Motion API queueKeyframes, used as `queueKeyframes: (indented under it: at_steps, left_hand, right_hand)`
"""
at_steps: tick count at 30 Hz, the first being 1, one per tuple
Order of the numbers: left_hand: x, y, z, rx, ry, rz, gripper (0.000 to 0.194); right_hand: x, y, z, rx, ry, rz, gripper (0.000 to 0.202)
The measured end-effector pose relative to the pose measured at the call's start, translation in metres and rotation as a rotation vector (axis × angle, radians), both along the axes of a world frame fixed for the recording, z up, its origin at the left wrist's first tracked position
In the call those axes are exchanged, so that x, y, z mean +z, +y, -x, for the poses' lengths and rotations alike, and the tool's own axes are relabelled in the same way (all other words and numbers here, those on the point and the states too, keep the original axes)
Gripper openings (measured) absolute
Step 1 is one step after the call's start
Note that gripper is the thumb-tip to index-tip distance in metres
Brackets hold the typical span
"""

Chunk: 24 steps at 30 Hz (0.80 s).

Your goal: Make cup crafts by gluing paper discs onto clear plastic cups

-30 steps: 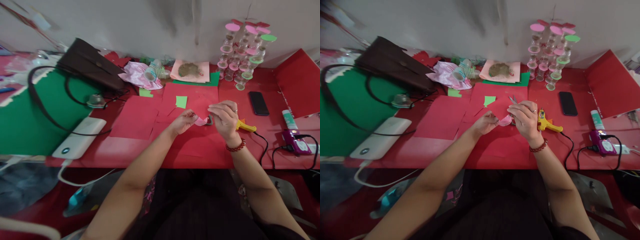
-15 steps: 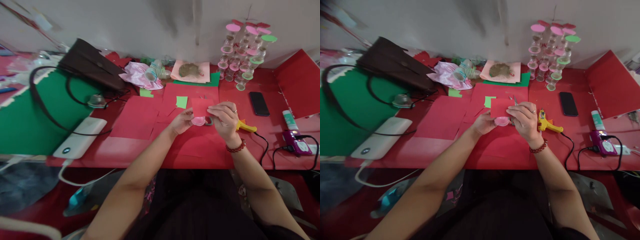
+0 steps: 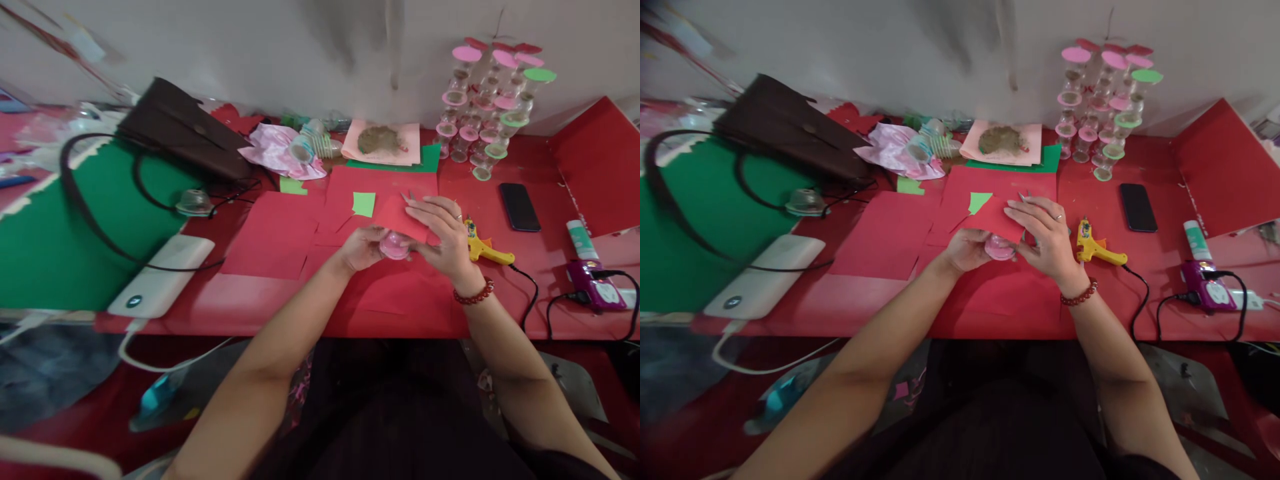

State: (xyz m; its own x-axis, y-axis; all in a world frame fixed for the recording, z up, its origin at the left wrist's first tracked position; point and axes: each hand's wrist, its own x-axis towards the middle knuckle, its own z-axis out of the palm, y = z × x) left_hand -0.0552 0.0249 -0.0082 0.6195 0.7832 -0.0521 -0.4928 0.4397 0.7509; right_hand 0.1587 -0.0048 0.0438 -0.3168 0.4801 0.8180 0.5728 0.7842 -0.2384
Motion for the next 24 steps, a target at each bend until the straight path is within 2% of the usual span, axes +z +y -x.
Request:
queueKeyframes:
  at_steps: [5,10,14,18,24]
  left_hand:
    - [0.0066,-0.0003,0.0016,-0.072,0.001,-0.035,0.025]
    - [0.0078,-0.0007,-0.0002,-0.107,0.023,-0.037,0.028]
    - [0.0099,-0.0019,-0.0035,-0.118,0.013,0.009,0.020]
    - [0.0110,-0.0003,-0.0042,-0.115,-0.007,0.049,0.026]
    - [0.0025,0.0047,-0.0016,-0.126,0.010,0.033,0.031]
  right_hand:
    - [0.0005,0.0015,-0.0009,0.047,-0.072,0.121,0.052]
    - [0.0006,0.0022,0.0020,0.114,-0.042,0.130,0.048]
    - [-0.0003,0.0025,0.0039,0.139,-0.057,0.213,0.047]
    - [0.0007,0.0019,0.0037,0.148,-0.018,0.249,0.062]
    - [-0.0036,0.0048,0.0032,0.149,0.022,0.313,0.049]
